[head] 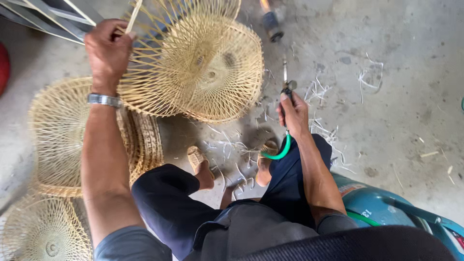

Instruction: The person uses a handheld blowtorch to apply heat to the surface of woven bamboo baskets. They hold each basket with one hand and move the torch flame across the weave, then place the treated basket onto a stack on the floor.

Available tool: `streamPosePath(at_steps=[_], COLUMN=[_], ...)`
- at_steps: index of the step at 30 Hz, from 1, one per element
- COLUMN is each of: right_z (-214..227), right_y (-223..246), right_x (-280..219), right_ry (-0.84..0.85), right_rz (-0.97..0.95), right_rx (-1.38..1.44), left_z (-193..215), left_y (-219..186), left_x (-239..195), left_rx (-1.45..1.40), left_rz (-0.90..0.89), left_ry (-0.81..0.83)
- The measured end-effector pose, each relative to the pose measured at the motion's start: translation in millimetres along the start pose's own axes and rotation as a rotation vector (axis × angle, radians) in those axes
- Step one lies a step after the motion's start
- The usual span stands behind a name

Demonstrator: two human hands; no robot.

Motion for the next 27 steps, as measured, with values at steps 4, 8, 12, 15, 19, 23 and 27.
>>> streamPosePath(at_steps=[4,8,12,15,19,23,27], right_z=[-22,-37,-37,-36,-33,-41,-49], right_y=[35,73,98,102,96,103,107], right_x=[-21,-40,-59,-77,-100,-108,-116], right_ry=[0.180,0.212,0.233,0.273,0.234,0.326,0.291], right_rz=[0.038,0.183,0.190,0.206,0.117,0.177,0.112], right_rx=[-0.122,-0.304,-0.445,-0.525,-0.489,-0.371,-0.387], left_z=[53,94,122,132,141,152,158], left_y=[-43,-95,-146,-180,-214,-236,-256], left_x=[1,-7,-18,-29,-42,-52,-64], left_rx=[-0.075,-0.008,0.113,0.227,0.366,0.574,0.668], left_rz=[-0.025,-0.130,-0.205,-0.315,-0.338,-0.281,-0.366], left_ry=[-0.035,-0.016,0.042,0.115,0.178,0.197,0.230])
Point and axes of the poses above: each hand's wrist, its own x-axis towards the middle knuckle, its own z-axis out of the back of the hand, y = z × x, the point moved 3 cm from there along x, towards the middle knuckle, and after that the axes turned 15 degrees about -x, right-handed, at the moved point
